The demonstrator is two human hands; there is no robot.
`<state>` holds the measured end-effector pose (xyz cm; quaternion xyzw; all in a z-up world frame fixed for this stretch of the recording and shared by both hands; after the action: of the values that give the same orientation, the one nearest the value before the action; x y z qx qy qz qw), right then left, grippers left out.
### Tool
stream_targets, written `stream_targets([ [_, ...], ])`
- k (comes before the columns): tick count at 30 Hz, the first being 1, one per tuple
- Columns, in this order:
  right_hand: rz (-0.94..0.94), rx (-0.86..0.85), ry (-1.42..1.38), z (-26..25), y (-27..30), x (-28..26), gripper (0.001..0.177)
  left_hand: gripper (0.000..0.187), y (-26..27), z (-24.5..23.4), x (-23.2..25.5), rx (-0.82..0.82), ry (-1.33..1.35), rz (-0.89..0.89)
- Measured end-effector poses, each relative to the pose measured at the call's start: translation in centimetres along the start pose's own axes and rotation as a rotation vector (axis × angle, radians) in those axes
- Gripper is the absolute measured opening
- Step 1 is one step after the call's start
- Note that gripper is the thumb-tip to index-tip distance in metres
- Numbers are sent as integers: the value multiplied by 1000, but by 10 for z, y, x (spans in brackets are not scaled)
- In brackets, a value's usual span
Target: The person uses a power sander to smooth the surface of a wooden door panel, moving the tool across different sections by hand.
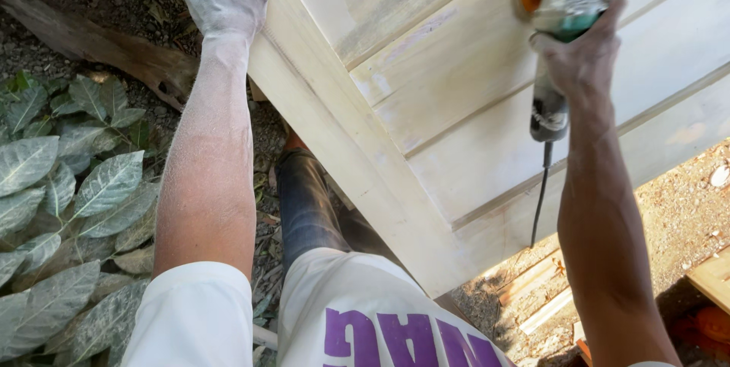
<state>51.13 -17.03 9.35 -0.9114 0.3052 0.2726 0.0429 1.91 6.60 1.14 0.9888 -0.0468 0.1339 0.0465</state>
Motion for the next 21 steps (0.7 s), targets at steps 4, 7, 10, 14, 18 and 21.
stream_targets([
  [4,-18,-139,101,23,52,-28,82,94,-1,-15,8,43,-33,23],
  [7,-37,-111,165,21,65,-47,84,91,-3,-19,8,32,-63,24],
  [10,97,9,122,0,52,-41,85,87,-3,-19,10,19,-96,38],
  [14,278,109,43,-10,45,-33,82,88,-10,-18,14,-19,-124,54],
  [18,252,60,160,22,79,-72,83,94,-11,-18,8,-121,-198,8],
  [21,312,6,133,52,107,-119,88,93,-18,-18,11,-103,-193,66],
])
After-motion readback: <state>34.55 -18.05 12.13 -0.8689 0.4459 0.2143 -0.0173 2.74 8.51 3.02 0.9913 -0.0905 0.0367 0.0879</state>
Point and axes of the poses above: each hand's wrist, its own y-axis away from the middle knuckle, its own z-axis out of the palm, x = y × z, the point moved 7 cm from there along -y, towards the middle knuckle, and after that the axes turned 13 degrees about x, right-handed, at the moved point
